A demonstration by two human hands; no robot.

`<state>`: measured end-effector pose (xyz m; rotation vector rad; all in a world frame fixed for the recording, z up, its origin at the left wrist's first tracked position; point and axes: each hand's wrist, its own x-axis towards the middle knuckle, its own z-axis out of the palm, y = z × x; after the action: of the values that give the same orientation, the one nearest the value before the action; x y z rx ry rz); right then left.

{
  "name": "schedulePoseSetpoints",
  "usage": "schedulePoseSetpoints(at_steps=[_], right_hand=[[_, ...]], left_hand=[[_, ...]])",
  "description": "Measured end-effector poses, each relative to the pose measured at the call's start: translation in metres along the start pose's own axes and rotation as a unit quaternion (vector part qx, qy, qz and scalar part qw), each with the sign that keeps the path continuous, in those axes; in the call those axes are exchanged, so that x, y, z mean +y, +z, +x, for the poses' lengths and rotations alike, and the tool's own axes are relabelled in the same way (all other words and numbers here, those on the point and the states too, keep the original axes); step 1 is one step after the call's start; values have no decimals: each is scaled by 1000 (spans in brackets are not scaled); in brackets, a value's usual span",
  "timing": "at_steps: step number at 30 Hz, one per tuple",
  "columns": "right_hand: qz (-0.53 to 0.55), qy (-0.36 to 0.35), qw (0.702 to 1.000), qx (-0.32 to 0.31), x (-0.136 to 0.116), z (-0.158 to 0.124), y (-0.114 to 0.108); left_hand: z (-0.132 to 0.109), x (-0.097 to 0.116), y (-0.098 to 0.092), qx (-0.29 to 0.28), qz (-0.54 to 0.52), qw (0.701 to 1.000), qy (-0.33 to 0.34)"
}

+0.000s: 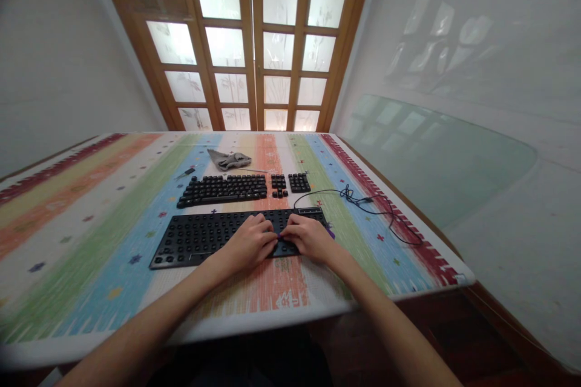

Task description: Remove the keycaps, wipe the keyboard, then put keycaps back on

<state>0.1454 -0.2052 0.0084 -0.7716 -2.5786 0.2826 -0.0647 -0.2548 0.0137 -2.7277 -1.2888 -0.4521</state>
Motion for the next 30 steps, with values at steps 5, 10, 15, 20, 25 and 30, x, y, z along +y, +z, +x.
schedulePoseSetpoints(at_steps=[5,10,15,20,25,30], right_hand=[[6,12,1000,3,7,-9,-9],[-11,9,1000,4,14,-17,-13],[-30,8,999,11,12,-19,-10],[-20,12,1000,-1,11,-23,-10],[-25,-5,1000,11,13,-24,-9],[-58,8,998,0,12,-24,-13]], left_hand=[[4,2,-1,-3,-1,1000,-7],[8,-1,0,-7,-16,1000,-13],[10,-4,3,1,-30,999,-16],[12,-4,4,-6,-24,1000,-10],[15,-4,7,2,-2,1000,11],[19,-2,7,0,5,999,50]])
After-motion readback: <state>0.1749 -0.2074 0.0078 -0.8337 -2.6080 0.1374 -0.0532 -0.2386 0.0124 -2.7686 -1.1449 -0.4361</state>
